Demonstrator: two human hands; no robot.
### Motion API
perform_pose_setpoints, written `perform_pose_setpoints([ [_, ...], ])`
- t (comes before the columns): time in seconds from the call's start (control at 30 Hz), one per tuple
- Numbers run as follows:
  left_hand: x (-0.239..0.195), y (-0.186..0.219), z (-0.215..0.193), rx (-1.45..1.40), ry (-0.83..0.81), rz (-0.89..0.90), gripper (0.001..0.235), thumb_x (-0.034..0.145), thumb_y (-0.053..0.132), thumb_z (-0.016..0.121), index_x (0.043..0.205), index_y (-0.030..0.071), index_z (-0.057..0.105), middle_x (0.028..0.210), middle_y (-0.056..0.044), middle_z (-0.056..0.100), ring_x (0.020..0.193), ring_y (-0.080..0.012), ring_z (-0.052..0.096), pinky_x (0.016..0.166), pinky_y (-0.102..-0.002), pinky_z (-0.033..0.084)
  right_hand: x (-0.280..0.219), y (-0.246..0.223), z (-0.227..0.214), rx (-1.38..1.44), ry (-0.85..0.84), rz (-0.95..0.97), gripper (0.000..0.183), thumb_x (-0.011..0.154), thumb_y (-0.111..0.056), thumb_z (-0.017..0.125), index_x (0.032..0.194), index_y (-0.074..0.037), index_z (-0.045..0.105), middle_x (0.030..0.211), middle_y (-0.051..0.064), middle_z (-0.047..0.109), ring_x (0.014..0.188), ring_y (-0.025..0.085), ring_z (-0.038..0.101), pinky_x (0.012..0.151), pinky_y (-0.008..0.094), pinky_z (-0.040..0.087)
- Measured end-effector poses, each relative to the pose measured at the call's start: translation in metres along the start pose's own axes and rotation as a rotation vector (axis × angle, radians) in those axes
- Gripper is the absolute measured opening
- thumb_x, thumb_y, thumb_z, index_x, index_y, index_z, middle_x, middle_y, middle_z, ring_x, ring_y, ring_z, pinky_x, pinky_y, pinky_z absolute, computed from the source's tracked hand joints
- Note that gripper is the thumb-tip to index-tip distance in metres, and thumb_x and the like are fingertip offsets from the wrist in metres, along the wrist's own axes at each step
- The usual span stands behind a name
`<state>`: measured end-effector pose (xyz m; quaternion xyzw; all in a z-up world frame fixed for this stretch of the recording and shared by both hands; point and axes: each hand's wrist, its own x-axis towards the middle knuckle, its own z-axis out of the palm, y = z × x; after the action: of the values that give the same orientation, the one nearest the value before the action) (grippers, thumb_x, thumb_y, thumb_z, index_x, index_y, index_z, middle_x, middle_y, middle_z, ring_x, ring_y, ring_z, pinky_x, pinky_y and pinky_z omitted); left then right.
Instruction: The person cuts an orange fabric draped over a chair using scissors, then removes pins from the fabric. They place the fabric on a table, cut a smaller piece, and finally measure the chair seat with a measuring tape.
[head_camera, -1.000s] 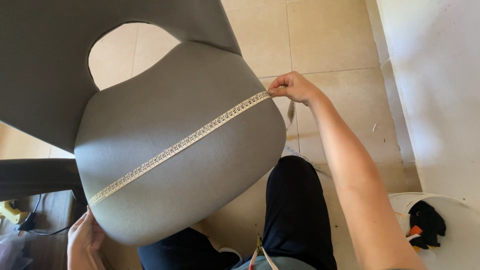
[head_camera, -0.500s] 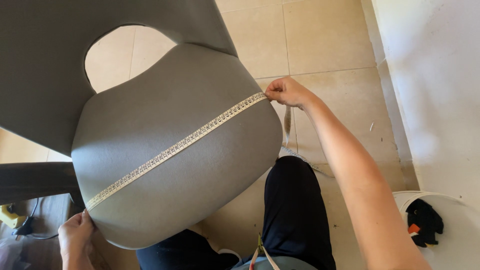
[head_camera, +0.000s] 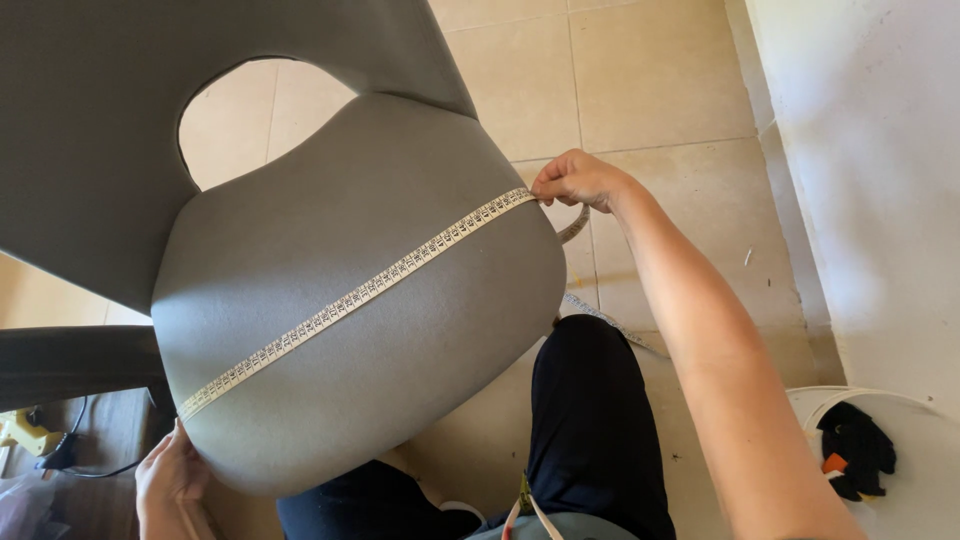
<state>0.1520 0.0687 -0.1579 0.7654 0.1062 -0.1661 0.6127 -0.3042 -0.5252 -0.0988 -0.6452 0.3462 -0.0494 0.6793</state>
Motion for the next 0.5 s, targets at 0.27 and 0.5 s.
perform_pose_setpoints([
  [0.27,-0.025,0.022,0.005,0.121,0.001,-0.027,0.026,0.095,0.034,0.086,0.093,0.012,0.072,0.083,0.002,0.071,0.076,-0.0041,0.069,0.070,-0.020,0.062,0.017,0.015,-0.011,-0.089,-0.010,-0.081,0.009,0.091,-0.013,0.075,0.095,-0.004,0.077,0.082,0.006,0.073,0.077,0.011,0.064,0.075,0.024,0.047],
  [0.5,-0.018,0.012,-0.002,0.164,-0.072,-0.020,0.027,0.104,0.040,0.077,0.099,0.014,0.072,0.086,0.003,0.070,0.073,-0.0040,0.065,0.066,-0.022,0.058,0.013,0.011,-0.005,-0.162,0.000,-0.098,0.010,0.092,-0.011,0.073,0.096,-0.004,0.077,0.086,0.005,0.074,0.081,0.012,0.065,0.082,0.025,0.049],
])
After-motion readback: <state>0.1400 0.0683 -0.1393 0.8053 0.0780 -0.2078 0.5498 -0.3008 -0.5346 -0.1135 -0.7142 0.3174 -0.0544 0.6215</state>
